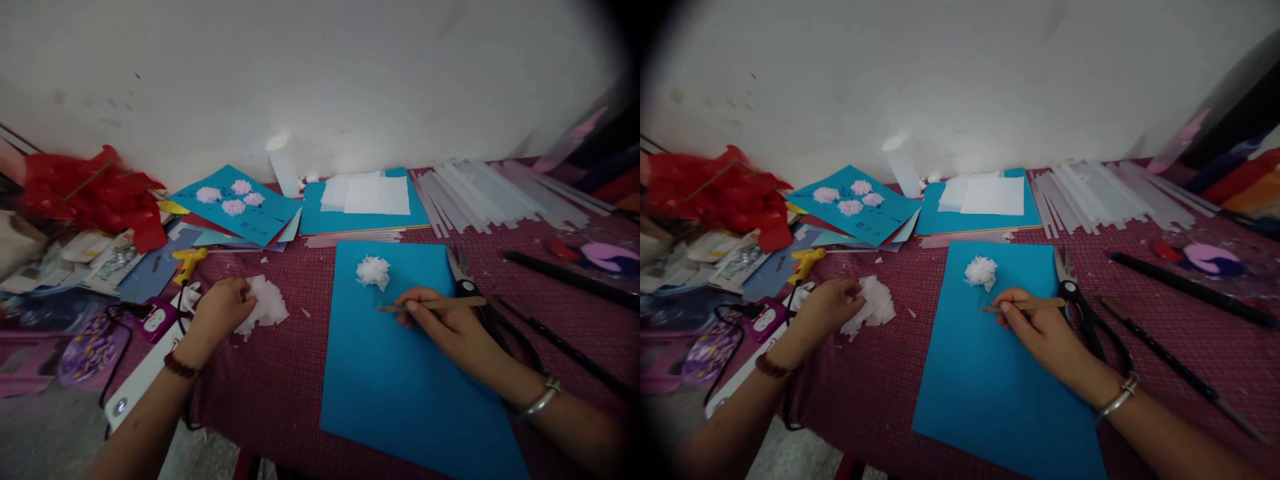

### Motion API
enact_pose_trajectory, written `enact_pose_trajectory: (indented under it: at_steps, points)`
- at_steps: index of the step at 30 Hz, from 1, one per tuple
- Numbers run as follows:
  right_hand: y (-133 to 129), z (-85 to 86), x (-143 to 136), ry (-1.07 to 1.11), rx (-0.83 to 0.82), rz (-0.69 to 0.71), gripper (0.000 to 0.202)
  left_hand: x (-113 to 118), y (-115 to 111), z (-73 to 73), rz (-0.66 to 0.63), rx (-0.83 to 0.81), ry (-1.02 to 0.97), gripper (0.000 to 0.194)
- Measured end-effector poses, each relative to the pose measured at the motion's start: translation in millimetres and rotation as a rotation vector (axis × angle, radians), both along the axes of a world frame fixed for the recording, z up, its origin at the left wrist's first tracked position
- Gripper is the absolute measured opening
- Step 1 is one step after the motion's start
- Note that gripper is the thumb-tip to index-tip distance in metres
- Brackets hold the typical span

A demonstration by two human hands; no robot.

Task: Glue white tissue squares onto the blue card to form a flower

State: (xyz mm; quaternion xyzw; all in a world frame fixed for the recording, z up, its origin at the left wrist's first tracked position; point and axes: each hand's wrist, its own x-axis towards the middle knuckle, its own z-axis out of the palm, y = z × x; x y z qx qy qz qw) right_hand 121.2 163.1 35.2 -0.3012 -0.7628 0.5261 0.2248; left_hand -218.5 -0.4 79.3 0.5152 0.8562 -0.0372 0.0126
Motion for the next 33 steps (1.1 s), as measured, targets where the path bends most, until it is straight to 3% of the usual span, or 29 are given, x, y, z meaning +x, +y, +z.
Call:
enact_pose_trajectory:
  at_steps: [4,10,13,18,21,25,33]
  points:
    - [0.2,0.6,-0.8,0.004,-0.001,0.001,0.033,-2.9,-3.6,-2.5,0.097,0.01,-0.033,0.023]
    - [-1.0,4.0,-2.3,0.03,0.027,-0.007,0.031,-17.5,-16.2,1.3,0.205,0.157,-0.262,0.022]
    - [-1.6,5.8,-2.4,0.023,0.036,-0.012,0.029,-14.0,-20.3,3.5,0.132,0.214,-0.228,0.022]
    - [-1.0,5.0,-2.0,0.037,0.064,0.007,0.027,6.3,-19.2,-0.4,-0.114,0.042,0.181,0.021]
    - [0.2,1.6,-2.3,0.049,0.078,0.016,0.029,11.7,-17.7,-3.8,-0.102,-0.023,0.233,0.026]
    - [1.2,-2.2,-2.6,0.061,0.105,0.025,0.031,6.6,-20.2,-1.6,-0.029,0.016,0.219,0.028]
    - [2.1,-2.6,-2.3,0.083,0.105,0.036,0.031,-8.5,-33.5,6.8,0.062,0.144,-0.022,0.032]
